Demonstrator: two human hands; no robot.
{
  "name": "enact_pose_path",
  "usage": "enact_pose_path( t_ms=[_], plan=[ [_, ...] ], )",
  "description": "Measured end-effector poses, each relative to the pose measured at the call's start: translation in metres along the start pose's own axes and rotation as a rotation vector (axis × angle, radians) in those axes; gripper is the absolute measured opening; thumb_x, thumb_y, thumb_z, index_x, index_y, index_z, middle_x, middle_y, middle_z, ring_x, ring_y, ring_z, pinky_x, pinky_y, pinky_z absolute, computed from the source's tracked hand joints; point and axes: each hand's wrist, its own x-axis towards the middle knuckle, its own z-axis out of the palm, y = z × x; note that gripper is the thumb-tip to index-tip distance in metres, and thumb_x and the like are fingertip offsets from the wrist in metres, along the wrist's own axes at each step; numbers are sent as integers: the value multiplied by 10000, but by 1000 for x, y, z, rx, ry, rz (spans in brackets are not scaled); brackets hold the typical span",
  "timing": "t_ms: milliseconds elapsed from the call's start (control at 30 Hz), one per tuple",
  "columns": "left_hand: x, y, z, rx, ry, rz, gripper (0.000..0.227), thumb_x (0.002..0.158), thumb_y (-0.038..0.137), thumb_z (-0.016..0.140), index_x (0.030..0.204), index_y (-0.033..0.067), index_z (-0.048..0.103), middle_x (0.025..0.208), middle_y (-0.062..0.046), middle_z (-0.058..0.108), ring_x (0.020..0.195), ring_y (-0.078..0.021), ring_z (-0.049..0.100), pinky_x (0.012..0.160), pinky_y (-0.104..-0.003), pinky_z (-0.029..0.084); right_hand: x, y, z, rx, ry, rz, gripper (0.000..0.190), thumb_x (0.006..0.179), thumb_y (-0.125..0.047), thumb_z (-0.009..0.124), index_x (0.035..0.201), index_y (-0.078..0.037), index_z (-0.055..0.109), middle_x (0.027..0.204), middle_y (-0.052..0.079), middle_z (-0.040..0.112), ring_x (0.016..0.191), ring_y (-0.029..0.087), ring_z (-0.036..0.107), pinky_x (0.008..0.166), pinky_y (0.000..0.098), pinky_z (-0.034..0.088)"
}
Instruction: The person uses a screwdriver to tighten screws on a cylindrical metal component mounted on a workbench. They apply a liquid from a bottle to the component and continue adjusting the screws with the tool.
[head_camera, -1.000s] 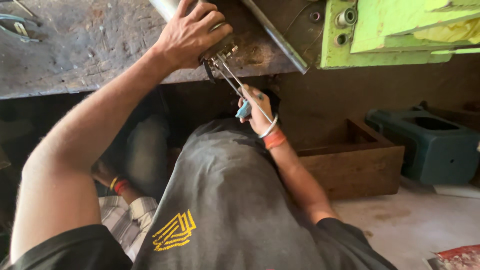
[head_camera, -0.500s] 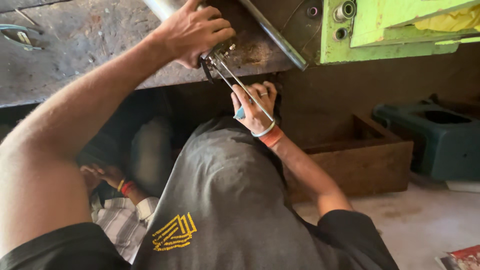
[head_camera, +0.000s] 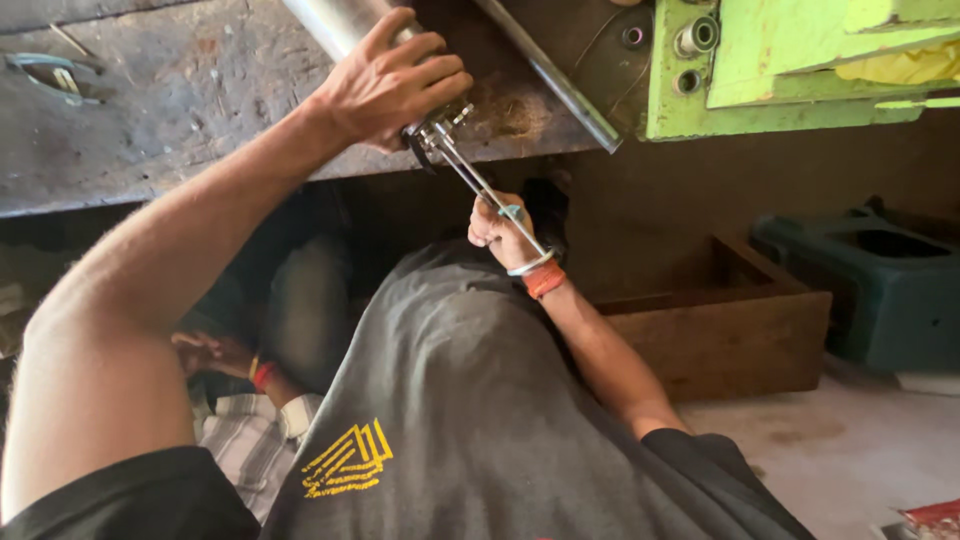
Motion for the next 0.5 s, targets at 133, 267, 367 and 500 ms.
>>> enact_pose_path(
  t_ms=[133,267,367,500],
  plan=[
    [-2,0,0,-20,76,-8,1102,411,368,983,1423,151,606,1384,-28,642,1320,-242,585,1187,-540,378,0,6,-2,-294,95,-38,250,983,-216,752,882,-58,587,774,-19,539,648,79,494,628,280,451],
    [-10,9,-14,7,80,-36,1079,435,367,969,1429,157,607,1396,-17,624,1350,-222,558,1191,-548,372,4,-2,28,-839,401,-390,162,954,-123,766,1029,-10,678,810,38,653,708,138,599,663,287,520],
    [-7,16,-26,-166,5,-111,986,516,438,964,1370,108,599,1332,-91,594,1321,-290,517,1149,-610,348,7,-22,45,-1238,369,-774,228,905,-26,798,1092,-12,669,904,114,692,769,226,669,692,316,547],
    [5,14,-33,-15,-367,-55,1133,523,486,942,1512,146,506,1364,-92,566,1297,-274,512,1108,-479,400,3,-30,60,-1405,338,-815,212,877,3,835,1037,-38,701,905,131,716,730,264,700,659,334,555]
  ],
)
